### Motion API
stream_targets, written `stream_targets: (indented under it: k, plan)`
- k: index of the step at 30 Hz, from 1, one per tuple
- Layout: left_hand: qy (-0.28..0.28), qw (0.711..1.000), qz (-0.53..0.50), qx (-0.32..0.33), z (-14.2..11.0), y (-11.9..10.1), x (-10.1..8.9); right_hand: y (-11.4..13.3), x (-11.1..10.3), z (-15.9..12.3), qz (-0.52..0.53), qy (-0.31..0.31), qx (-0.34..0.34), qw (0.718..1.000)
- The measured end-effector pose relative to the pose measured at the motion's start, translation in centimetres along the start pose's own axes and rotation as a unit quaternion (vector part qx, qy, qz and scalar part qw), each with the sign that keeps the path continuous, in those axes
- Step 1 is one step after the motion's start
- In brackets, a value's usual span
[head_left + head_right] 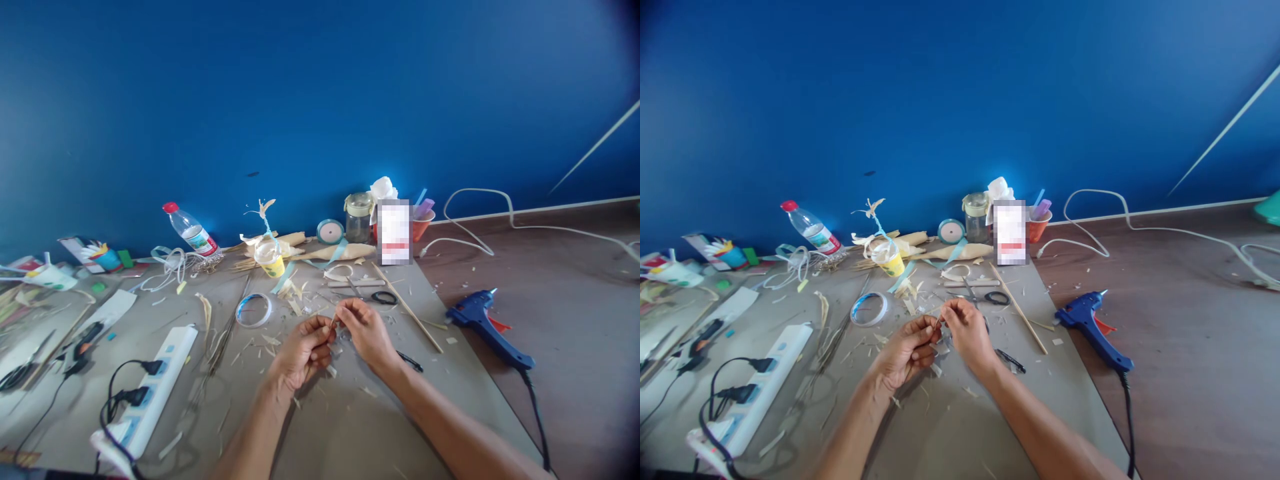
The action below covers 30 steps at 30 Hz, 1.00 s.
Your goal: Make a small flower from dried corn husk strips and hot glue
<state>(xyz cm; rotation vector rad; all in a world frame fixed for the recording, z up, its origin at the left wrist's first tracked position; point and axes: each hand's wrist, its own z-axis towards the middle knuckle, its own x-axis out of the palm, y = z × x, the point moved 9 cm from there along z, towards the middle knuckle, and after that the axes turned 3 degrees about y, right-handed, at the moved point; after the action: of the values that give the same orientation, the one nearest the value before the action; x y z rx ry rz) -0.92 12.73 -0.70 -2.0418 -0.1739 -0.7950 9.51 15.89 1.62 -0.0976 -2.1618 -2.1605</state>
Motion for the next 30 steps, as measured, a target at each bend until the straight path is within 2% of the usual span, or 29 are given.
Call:
stream_targets:
  k: [6,12,15,18,22,25,28,30]
  plan:
    - [-0.011,1.000,0.017,0.018,-0.1,-0.3,-0.5,0.0,-0.7,0.3,0.079,-0.020,0.010,0.997]
    - [-0.021,0.999,0.019,0.028,-0.1,-0.7,-0.7,-0.5,-0.3,0.3,0.046,0.011,0.031,0.998]
    - [-0.022,0.999,0.014,0.024,-0.1,-0.8,-0.6,1.0,0.2,0.2,-0.038,0.042,-0.058,0.997]
    - [-0.010,1.000,0.007,0.021,-0.2,-0.7,-0.3,2.7,0.9,-0.4,-0.141,0.062,-0.164,0.974]
    - [-0.004,1.000,0.003,0.018,-0.4,-0.7,-0.3,3.0,1.0,-0.5,-0.200,0.061,-0.185,0.960]
    - [-0.025,0.999,0.002,0.035,-0.4,-1.2,-0.8,3.0,0.3,-0.2,-0.210,0.038,-0.163,0.963]
    - [-0.044,0.997,0.000,0.070,-0.4,-2.0,-1.3,1.7,-0.6,0.3,-0.149,0.014,-0.056,0.987]
    - [-0.044,0.996,0.006,0.083,-0.4,-2.1,-1.3,0.7,-0.3,0.2,-0.069,0.027,0.012,0.997]
